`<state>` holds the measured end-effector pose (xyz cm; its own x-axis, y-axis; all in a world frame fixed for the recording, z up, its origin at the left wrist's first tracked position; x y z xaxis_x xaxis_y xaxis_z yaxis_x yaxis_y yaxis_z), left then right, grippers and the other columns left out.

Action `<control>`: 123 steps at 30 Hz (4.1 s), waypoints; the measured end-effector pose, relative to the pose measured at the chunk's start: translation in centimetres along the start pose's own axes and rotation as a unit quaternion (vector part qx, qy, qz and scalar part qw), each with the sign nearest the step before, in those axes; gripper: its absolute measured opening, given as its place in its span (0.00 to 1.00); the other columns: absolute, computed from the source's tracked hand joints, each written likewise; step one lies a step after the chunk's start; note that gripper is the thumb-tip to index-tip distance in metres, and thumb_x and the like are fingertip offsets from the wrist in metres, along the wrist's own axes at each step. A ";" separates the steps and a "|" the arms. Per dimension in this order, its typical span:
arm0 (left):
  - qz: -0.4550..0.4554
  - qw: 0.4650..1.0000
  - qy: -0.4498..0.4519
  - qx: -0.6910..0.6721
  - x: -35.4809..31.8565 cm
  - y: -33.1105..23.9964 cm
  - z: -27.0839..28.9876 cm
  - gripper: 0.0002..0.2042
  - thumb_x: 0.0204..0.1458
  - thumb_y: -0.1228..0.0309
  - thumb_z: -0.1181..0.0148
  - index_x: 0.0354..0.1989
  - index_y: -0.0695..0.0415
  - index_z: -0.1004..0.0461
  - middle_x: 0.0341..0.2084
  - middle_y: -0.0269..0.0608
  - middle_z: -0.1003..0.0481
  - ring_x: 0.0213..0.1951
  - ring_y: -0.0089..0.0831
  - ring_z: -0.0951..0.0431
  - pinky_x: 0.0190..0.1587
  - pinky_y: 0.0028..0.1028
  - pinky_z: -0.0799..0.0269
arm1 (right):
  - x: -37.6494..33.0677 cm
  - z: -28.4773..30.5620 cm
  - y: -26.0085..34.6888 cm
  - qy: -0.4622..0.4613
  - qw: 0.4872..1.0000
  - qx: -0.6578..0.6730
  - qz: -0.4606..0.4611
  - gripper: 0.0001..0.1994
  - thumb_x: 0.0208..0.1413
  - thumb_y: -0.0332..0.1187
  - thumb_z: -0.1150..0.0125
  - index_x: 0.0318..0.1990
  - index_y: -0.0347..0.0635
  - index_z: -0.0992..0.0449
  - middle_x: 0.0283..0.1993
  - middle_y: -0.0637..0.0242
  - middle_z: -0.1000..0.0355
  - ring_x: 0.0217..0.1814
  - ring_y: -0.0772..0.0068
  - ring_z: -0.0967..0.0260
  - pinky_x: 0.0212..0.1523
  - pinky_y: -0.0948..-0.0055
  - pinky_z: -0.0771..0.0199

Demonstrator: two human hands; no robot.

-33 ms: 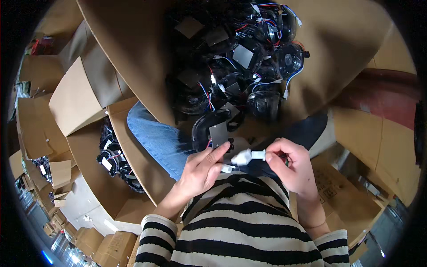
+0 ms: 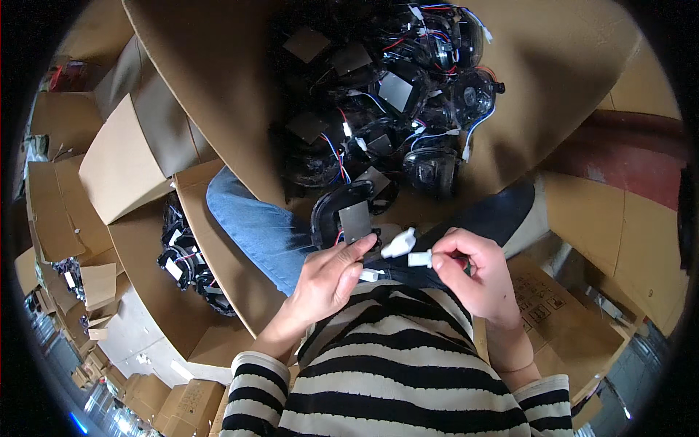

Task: The person tests light assemblies by repeatedly picking up a light from a cardboard box, connecting its wire connector to a power cable, disconnecting it, and placing the light into another cardboard box.

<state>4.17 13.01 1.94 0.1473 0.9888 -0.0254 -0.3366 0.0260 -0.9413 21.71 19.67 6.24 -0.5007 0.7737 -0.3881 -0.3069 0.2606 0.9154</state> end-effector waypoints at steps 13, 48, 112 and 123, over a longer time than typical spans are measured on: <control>0.017 0.978 0.027 -0.206 0.0 0.5 0.4 0.09 0.43 0.83 0.49 0.33 0.62 0.28 0.23 0.36 0.32 0.25 0.21 0.35 0.26 0.19 0.42 | -0.4 0.5 0.8 0.034 0.996 0.084 0.008 0.01 0.44 0.23 0.47 0.26 0.35 0.31 0.21 0.71 0.38 0.20 0.86 0.47 0.20 0.85 0.49; 0.014 0.993 -0.035 -0.115 0.8 -0.9 0.4 0.10 0.40 0.83 0.45 0.33 0.61 0.26 0.23 0.37 0.30 0.25 0.23 0.33 0.26 0.18 0.38 | -0.3 1.1 1.2 -0.034 0.997 -0.074 0.012 0.03 0.42 0.24 0.45 0.23 0.36 0.32 0.18 0.66 0.38 0.17 0.77 0.42 0.17 0.80 0.45; 0.119 0.958 0.071 0.250 14.1 16.5 4.0 0.16 0.52 0.63 0.59 0.29 0.62 0.27 0.24 0.49 0.27 0.31 0.40 0.27 0.37 0.31 0.33 | 0.1 1.6 -2.6 0.027 0.996 0.015 0.082 0.01 0.43 0.22 0.47 0.25 0.37 0.32 0.22 0.70 0.37 0.20 0.83 0.42 0.19 0.84 0.44; 0.212 0.746 -0.309 -0.550 -3.5 9.2 4.1 0.17 0.55 0.62 0.63 0.22 0.64 0.38 0.31 0.54 0.31 0.43 0.47 0.33 0.51 0.44 0.42 | -0.1 -0.3 -3.0 0.055 0.995 -0.017 0.079 0.02 0.42 0.23 0.46 0.24 0.37 0.32 0.19 0.70 0.38 0.17 0.82 0.45 0.17 0.82 0.47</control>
<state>-3.27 10.36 -5.30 -0.3265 0.7621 -0.5591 0.7865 -0.1091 -0.6079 22.46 18.65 3.54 -0.6308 0.7345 -0.2502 -0.2434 0.1189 0.9626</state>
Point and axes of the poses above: each hand's wrist, its own x-axis towards the middle knuckle, its own z-axis out of the back of the hand, y = z × x, the point moved 4 cm from there along x, towards the middle knuckle
